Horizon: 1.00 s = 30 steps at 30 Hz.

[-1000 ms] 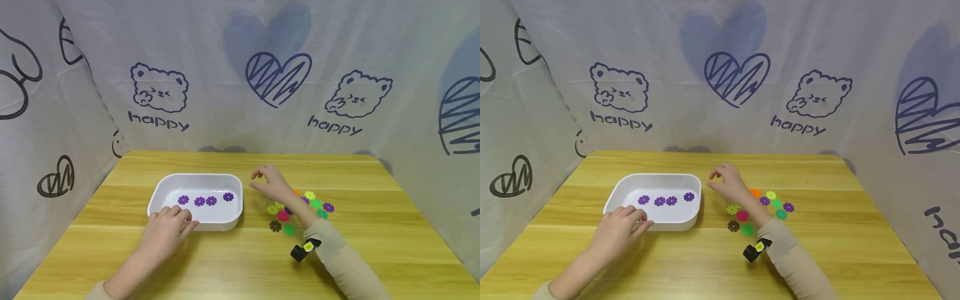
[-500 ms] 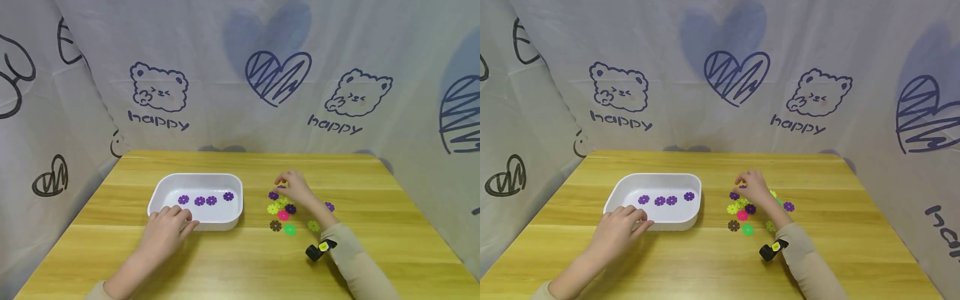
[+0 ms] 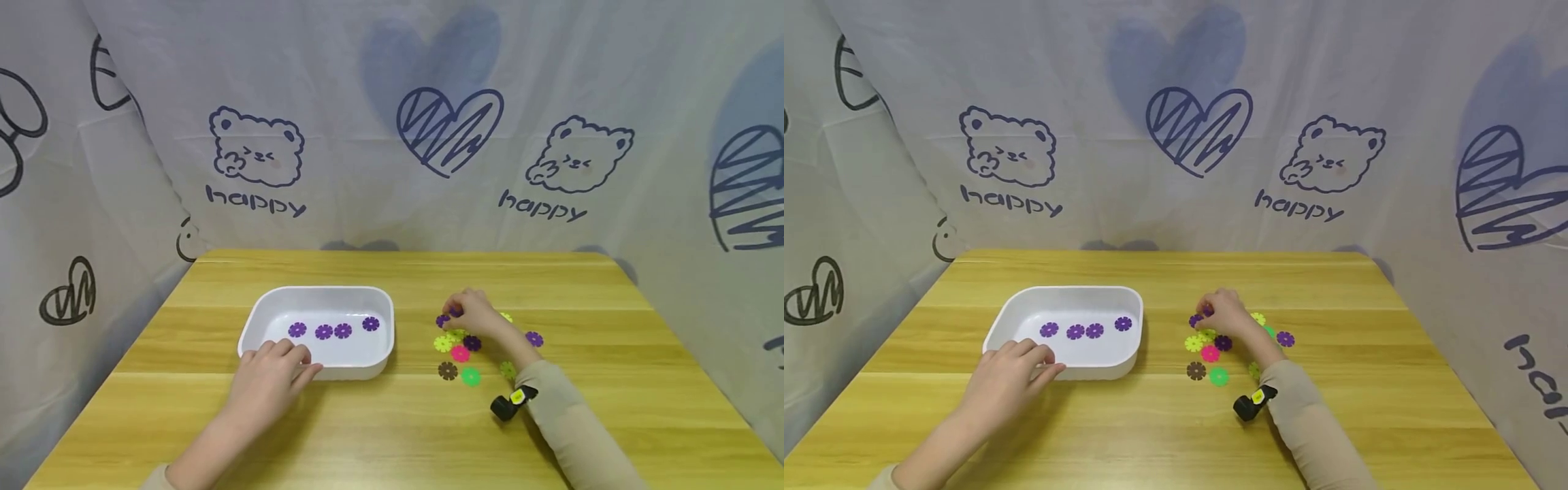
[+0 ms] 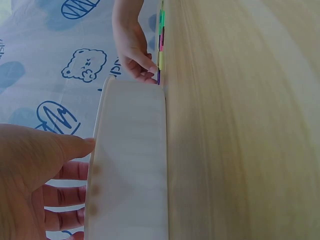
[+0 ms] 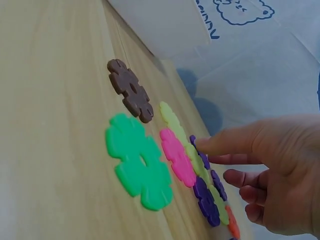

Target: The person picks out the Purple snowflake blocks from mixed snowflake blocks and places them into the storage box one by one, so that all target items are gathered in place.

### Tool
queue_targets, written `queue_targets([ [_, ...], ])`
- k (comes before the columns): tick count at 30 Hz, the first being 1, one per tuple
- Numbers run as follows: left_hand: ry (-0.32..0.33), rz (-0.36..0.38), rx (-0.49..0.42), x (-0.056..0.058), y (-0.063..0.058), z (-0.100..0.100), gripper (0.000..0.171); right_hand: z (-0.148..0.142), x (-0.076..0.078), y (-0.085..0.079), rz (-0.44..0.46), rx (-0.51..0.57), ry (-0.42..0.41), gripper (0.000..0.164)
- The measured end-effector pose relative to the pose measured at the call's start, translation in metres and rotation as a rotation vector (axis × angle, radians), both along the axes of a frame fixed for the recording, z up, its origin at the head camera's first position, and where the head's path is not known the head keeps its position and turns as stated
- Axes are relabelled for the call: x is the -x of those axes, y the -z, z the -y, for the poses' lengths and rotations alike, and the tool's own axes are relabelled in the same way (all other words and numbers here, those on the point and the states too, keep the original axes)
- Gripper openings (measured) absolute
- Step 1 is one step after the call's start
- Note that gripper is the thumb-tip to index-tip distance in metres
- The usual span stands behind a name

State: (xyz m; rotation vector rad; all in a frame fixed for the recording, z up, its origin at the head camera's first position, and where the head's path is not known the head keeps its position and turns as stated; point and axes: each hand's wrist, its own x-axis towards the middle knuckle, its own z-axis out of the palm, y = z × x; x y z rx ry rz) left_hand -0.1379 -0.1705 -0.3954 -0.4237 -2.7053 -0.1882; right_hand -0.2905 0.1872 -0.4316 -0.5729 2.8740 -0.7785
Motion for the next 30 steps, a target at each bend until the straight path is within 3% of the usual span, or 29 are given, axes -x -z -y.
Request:
queue_targets([
  [11,0.004,0.0,0.002,-0.001,0.0,0.001,0.02,0.005,0.008,0.0,0.046,0.0,0.012,0.022],
  [18,-0.002,0.009,-0.002,0.0,-0.001,0.001,0.02,0.006,0.007,-0.004,0.041,0.08,0.052,0.017],
  [30,0.002,-0.004,0.001,0.0,0.0,0.002,0.02,0.008,-0.002,-0.019,0.101,0.182,0.021,0.015],
])
